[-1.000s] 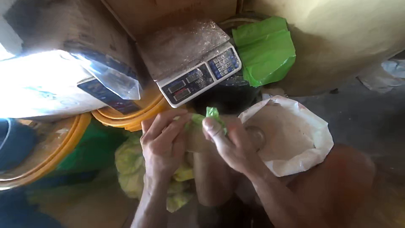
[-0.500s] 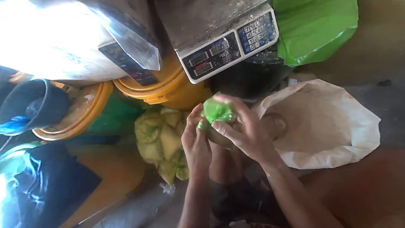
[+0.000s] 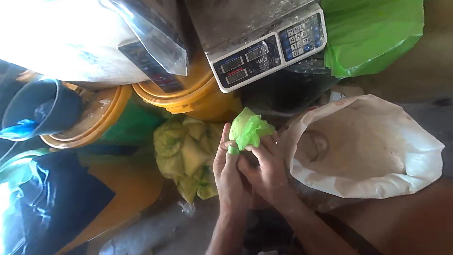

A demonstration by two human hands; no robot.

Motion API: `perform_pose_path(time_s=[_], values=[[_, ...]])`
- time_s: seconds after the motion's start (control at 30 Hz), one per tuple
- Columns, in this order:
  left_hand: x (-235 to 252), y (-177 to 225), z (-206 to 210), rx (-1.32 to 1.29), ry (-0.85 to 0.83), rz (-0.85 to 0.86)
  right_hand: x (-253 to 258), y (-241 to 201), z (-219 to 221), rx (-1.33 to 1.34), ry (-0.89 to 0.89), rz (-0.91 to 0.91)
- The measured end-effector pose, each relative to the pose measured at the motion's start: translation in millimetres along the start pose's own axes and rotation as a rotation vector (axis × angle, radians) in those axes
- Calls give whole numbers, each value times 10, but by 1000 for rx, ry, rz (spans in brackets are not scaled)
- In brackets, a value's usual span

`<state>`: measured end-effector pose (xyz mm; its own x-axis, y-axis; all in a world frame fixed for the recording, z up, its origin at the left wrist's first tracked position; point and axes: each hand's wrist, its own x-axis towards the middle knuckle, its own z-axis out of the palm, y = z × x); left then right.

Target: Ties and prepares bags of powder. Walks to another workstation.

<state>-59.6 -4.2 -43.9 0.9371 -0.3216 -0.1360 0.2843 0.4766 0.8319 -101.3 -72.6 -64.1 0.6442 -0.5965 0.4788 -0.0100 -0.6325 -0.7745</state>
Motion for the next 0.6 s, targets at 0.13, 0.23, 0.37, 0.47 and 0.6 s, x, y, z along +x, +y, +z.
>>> perform_pose_path(time_s=[0.13, 0.23, 0.37, 0.47, 0.6], values=[[57, -29, -32, 19, -6, 10, 57, 2, -35, 115, 4, 87], [169, -101, -160, 117, -193, 135, 170, 57, -187, 279, -87, 171], [356, -133, -356, 140, -473, 160, 353, 233, -376, 350, -321, 154], [468, -76, -447, 127, -614, 90, 450, 303, -434, 350, -437, 129], [489, -69, -433, 157, -540, 114, 359, 282, -394, 171, -358, 25]])
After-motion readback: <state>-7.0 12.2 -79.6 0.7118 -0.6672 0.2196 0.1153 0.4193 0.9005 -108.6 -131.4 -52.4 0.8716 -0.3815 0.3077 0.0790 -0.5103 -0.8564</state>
